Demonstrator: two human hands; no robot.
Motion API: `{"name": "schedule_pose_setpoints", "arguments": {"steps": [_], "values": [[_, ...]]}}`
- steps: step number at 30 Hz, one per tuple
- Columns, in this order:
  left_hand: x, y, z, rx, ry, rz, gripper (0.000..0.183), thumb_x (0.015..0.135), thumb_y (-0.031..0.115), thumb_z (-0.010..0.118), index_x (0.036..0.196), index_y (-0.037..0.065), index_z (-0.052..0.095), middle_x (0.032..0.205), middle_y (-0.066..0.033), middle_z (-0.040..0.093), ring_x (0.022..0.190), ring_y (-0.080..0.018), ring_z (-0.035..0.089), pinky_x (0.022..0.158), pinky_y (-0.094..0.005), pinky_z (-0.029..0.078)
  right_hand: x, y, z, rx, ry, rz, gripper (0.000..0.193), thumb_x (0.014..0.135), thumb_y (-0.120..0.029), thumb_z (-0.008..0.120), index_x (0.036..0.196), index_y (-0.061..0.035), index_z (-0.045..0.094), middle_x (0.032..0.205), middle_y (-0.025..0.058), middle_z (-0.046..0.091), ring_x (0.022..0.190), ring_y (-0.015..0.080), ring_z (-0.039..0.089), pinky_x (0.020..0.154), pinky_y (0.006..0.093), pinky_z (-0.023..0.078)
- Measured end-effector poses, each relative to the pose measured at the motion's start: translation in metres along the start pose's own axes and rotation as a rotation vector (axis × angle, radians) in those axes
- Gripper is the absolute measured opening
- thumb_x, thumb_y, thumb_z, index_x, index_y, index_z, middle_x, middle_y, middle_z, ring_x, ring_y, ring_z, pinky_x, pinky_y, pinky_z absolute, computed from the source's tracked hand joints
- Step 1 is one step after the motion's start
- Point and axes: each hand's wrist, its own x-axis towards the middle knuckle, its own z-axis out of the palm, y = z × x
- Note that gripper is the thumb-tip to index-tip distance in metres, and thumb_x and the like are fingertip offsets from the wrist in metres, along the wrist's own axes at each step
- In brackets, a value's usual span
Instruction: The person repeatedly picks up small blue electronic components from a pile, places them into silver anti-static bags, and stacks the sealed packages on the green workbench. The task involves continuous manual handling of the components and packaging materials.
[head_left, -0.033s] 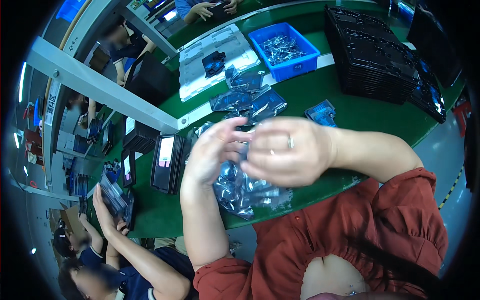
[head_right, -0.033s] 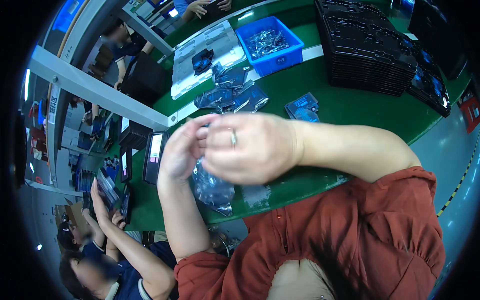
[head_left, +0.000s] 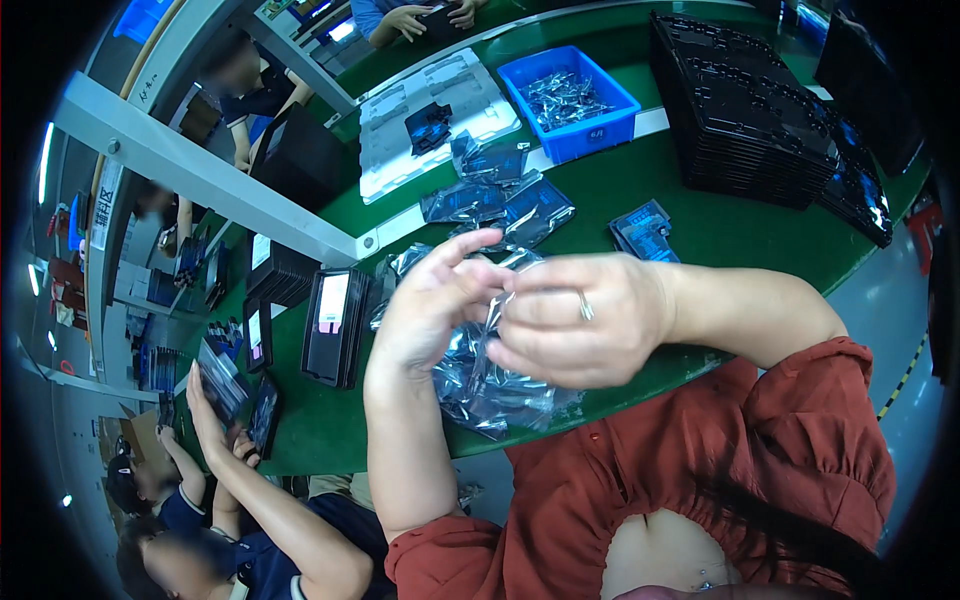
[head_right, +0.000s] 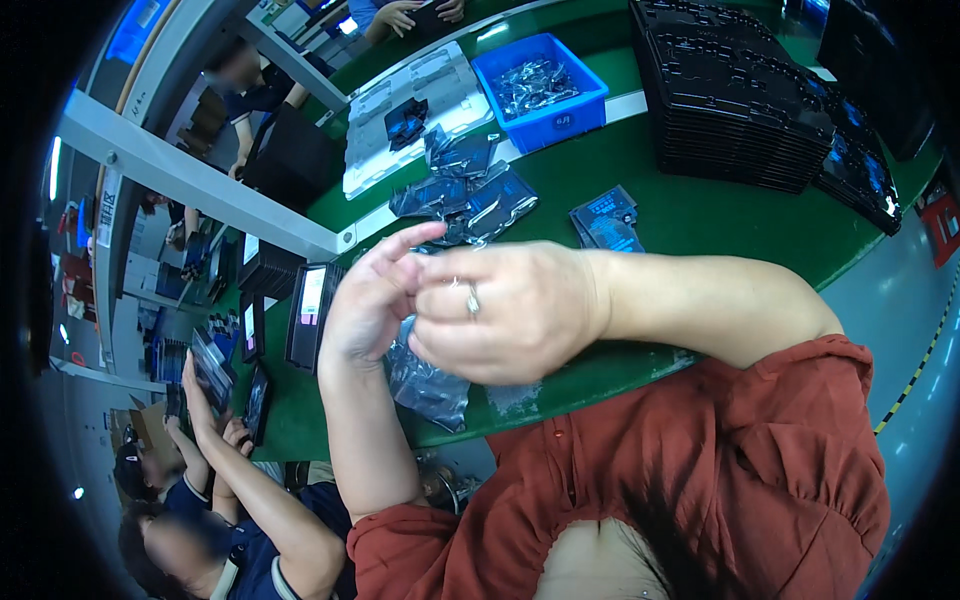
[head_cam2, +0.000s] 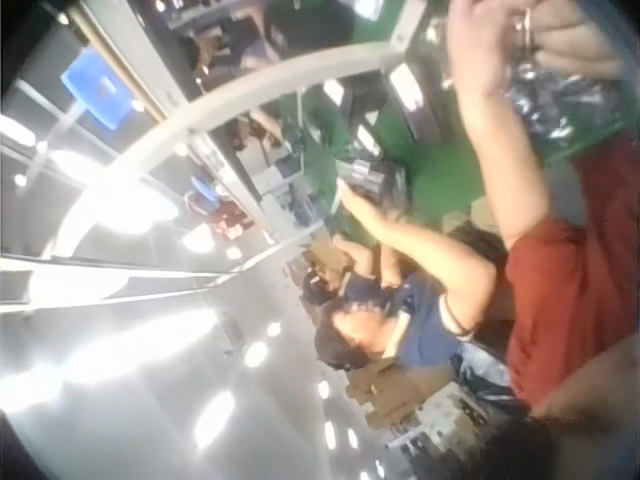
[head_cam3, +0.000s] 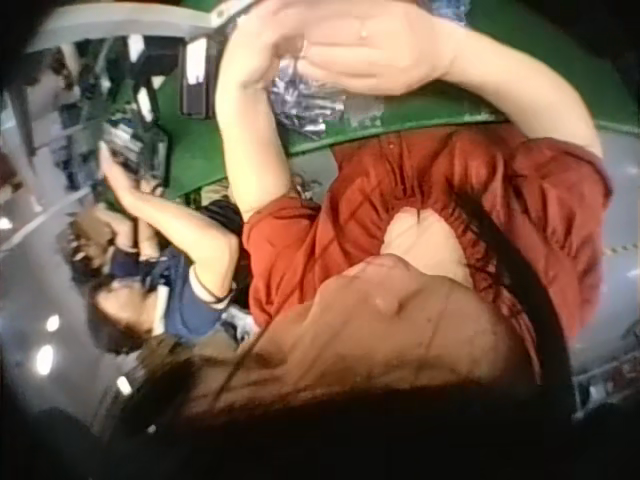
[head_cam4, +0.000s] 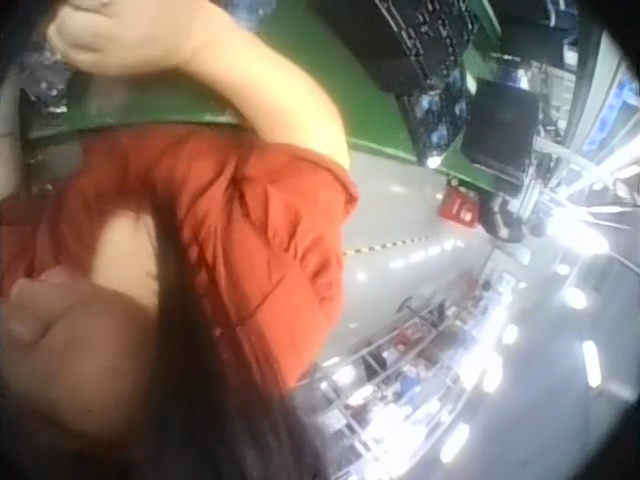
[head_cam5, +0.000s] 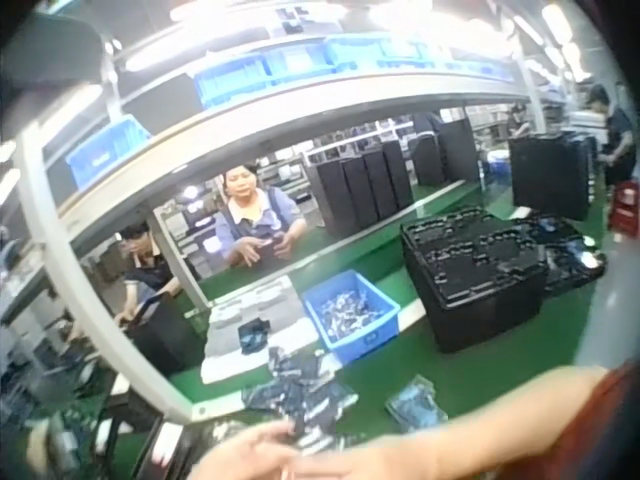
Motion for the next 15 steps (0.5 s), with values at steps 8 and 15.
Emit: {"name": "schedule_pose_setpoints", "arguments": {"steps": [8,15], "values": [[0.006,-0.007,0.031,-0.148,0.022,0.057,0.038,0.085,0.004,0.063,0.121,-0.001,0.051,0.092,-0.0029,0.061,0.083,-0.0069,0.057,0.075,-0.0199,0.044,-0.018,-0.014,-0.014,0.079,-0.119,-0.123,0.031,0.062,-0.018,0.059,0.081,0.0059,0.062,0.085,0.0115,0.058,0.079,0.0248,0.056,0.079,0.0362,0.050],[0.009,-0.023,0.047,0.495,0.286,0.428,0.019,0.093,0.008,0.052,0.107,-0.002,0.058,0.083,-0.0016,0.060,0.075,-0.0069,0.054,0.067,-0.0224,0.045,-0.020,-0.023,-0.015,0.130,-0.322,-0.054,0.023,0.061,-0.021,0.058,0.071,-0.0005,0.059,0.076,0.0073,0.051,0.074,0.0223,0.053,0.077,0.0330,0.046]]}}
